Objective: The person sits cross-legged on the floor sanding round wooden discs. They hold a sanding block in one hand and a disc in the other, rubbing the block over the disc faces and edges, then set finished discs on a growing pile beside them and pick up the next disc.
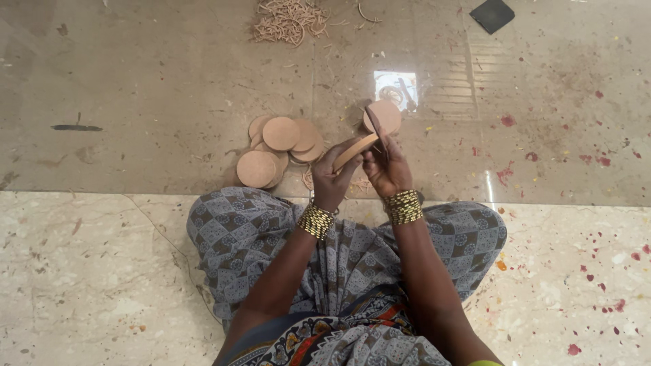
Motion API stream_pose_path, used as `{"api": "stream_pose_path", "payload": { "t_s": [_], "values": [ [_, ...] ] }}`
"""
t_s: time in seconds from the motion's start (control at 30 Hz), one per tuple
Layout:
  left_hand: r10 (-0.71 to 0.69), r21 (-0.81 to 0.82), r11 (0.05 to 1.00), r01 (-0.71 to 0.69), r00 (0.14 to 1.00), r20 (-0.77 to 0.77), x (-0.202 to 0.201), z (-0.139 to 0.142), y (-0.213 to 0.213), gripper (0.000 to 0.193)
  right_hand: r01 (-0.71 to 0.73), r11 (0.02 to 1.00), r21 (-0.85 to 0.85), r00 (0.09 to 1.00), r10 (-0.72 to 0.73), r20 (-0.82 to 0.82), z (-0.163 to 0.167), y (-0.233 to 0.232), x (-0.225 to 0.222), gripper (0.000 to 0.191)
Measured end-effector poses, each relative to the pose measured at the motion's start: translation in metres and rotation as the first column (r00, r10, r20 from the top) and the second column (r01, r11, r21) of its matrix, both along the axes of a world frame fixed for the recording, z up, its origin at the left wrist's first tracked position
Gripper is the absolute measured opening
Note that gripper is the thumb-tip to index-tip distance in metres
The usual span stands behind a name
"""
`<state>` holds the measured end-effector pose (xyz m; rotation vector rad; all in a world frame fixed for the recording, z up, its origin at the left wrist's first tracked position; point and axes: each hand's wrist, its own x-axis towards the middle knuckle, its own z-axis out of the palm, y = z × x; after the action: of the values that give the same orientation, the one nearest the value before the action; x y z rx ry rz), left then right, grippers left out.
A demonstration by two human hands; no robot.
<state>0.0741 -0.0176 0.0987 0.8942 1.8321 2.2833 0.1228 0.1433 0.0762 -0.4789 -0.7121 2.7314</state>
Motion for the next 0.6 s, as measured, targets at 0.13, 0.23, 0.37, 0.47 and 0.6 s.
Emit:
{"api": "stream_pose_path", "payload": {
  "t_s": [0.13,0.23,0.37,0.47,0.6],
  "values": [
    [-0.021,-0.22,0.975,-0.01,0.99,-0.139,-0.015,-0.007,-0.001,0.028,0.112,0.815,0.568,0.965,-0.225,0.133,0.011,-0.016,0.005,0.031],
    [0.01,-0.244,0.968,-0.059,0.98,-0.197,-0.019,-0.015,0.004,0.028,0.116,0.416,0.902,0.929,-0.367,0.049,0.027,-0.031,0.008,0.032],
    [0.04,-0.131,0.989,-0.065,0.981,-0.19,-0.018,-0.025,0.005,0.027,0.179,0.715,0.676,0.947,-0.311,0.078,0.031,-0.027,0.006,0.027],
    [0.034,-0.044,0.998,-0.033,0.999,0.016,-0.015,-0.037,0.005,0.03,0.205,0.929,0.308,0.96,-0.252,0.119,0.017,-0.01,0.005,0.025],
    [-0.005,0.249,0.96,-0.132,0.876,0.483,-0.02,-0.062,0.016,0.04,0.076,0.997,0.027,0.988,-0.079,0.129,-0.014,-0.004,0.006,0.024]
  ]
}}
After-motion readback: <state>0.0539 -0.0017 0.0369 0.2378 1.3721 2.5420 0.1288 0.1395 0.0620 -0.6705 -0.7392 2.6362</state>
